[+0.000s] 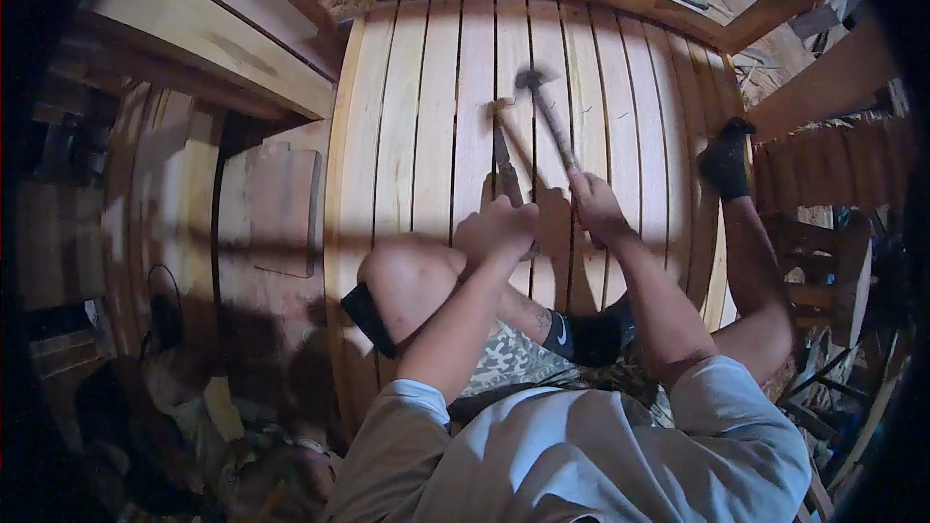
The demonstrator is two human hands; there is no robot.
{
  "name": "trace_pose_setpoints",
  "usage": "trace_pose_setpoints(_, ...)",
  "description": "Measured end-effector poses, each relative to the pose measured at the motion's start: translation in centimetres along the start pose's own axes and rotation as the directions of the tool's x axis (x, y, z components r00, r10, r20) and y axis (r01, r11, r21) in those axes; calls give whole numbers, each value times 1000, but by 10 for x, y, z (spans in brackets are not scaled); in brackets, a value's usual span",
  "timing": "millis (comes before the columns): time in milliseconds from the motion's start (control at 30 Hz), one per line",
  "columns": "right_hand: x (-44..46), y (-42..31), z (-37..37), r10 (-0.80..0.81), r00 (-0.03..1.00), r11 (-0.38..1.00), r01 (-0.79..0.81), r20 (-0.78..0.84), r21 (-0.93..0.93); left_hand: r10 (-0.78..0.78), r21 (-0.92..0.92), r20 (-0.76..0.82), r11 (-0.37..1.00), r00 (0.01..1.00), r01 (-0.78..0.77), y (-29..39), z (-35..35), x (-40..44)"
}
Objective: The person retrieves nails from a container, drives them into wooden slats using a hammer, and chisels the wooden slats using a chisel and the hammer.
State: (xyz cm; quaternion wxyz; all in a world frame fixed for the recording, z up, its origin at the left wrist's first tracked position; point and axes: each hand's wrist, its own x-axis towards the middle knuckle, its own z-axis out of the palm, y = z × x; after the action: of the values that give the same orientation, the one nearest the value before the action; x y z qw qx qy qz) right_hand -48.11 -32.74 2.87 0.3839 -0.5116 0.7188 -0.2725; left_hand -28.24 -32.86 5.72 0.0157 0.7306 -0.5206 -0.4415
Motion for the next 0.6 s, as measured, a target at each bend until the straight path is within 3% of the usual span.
trace_pose_setpoints(33, -1, -23, -7, 217, 974, 974, -221, 68, 49, -17, 45, 23, 999, 1000, 16, 11, -17, -18)
trace_pose_setpoints(67, -2, -40, -14, 211, 976, 975, -214, 62, 54, -33, 94, 40, 995, 999, 29, 20, -30, -26)
trace_pose_setpoints(133, -10, -64, -23, 161, 987, 931, -155, 12, 330, -22, 105, 41, 994, 999, 17, 22, -31, -24)
trace_pose_setpoints(167, -18, -75, -25, 56, 997, 895, -24, -58, 445, -11, 114, 44, 993, 999, 6, 23, -30, -23)
trace_pose_setpoints(267, -36, -94, -31, -194, 950, 852, 287, -245, 438, -21, 157, 66, 988, 998, 10, 27, -38, -29)
trace_pose_setpoints(300, -37, -86, -27, -190, 951, 852, 284, -245, 441, 5, 173, 9, 985, 1000, -7, 24, -31, -25)
trace_pose_setpoints(367, -31, -50, -6, -234, 949, 830, 308, -211, 465, -14, 178, 39, 984, 999, 7, 24, -33, -25)
trace_pose_setpoints(433, -8, -2, 13, -134, 983, 991, 131, -124, -28, -25, 177, 66, 984, 998, 13, 30, -47, -37)
trace_pose_setpoints(467, 6, 7, 17, 121, 993, 991, -121, -1, -51, -24, 173, 65, 985, 998, 13, 31, -45, -37)
trace_pose_setpoints(500, 10, -19, 9, 181, 983, 980, -182, -27, -82, -20, 163, 54, 987, 998, 11, 30, -42, -36)
trace_pose_setpoints(533, 10, -40, 2, 172, 984, 982, -175, -35, -76, -19, 151, 45, 989, 999, 12, 26, -38, -32)
trace_pose_setpoints(600, 0, -67, -4, 73, 997, 970, -71, 1, 231, -11, 133, 27, 991, 1000, 8, 20, -27, -24)
